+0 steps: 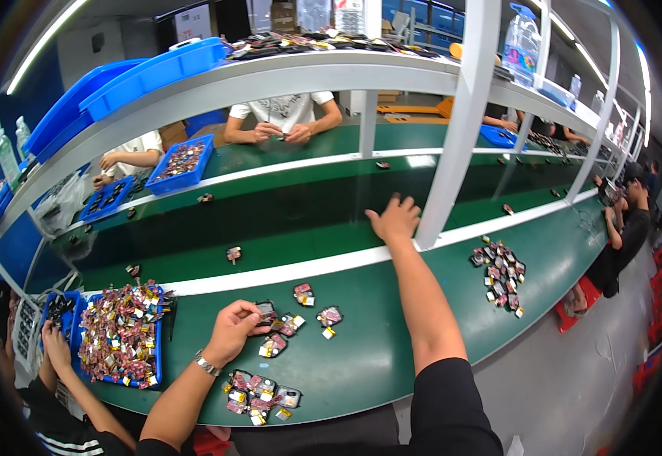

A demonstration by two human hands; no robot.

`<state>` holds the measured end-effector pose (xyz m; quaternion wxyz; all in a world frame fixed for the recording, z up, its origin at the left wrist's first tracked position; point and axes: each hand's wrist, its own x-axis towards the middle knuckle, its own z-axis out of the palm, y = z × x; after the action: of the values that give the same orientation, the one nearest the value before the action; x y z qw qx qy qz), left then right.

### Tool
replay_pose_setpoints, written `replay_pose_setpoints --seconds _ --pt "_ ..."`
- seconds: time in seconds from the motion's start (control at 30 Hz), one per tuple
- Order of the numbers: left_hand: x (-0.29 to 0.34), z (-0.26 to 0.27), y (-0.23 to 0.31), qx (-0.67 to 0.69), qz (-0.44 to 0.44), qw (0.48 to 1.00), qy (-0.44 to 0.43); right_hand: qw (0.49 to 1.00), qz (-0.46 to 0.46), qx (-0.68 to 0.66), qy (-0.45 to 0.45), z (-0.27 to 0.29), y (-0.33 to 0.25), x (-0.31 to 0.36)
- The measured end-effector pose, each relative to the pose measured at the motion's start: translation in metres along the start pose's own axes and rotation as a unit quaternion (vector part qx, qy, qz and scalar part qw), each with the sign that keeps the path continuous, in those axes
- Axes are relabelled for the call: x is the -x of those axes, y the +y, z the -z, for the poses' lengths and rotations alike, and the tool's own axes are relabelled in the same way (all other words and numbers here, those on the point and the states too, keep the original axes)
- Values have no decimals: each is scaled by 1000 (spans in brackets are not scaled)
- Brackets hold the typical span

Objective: Manually assemble or sort small electronic components/chips at an industrial workstation line.

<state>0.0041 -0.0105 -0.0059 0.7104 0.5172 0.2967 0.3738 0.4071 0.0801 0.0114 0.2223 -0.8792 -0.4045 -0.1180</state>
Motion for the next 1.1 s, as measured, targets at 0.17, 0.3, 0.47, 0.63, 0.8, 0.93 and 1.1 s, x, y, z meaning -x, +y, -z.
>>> replay_pose_setpoints --seconds 0.17,0.3,0.47,0.63,0.8,0.93,1.1 --pt "2 0 3 -6 4 1000 -4 996 -33 38 -75 -27 8 -14" --pt "2 0 5 -4 9 1000 -10 998 5 48 31 -47 13 -21" --pt "3 1 3 3 -2 1000 -10 997 52 47 40 -47 21 -34" --pt "-1 -3 8 16 8 1000 -10 987 159 -5 10 -25 28 -13" --pt "1 3 4 11 1 1000 3 941 249 -214 -77 11 1 69" --pt "3 2 8 16 -11 1000 10 908 306 -244 -150 52 -18 139" --pt "0 5 12 6 -40 998 46 872 371 -222 -230 84 -29 170"
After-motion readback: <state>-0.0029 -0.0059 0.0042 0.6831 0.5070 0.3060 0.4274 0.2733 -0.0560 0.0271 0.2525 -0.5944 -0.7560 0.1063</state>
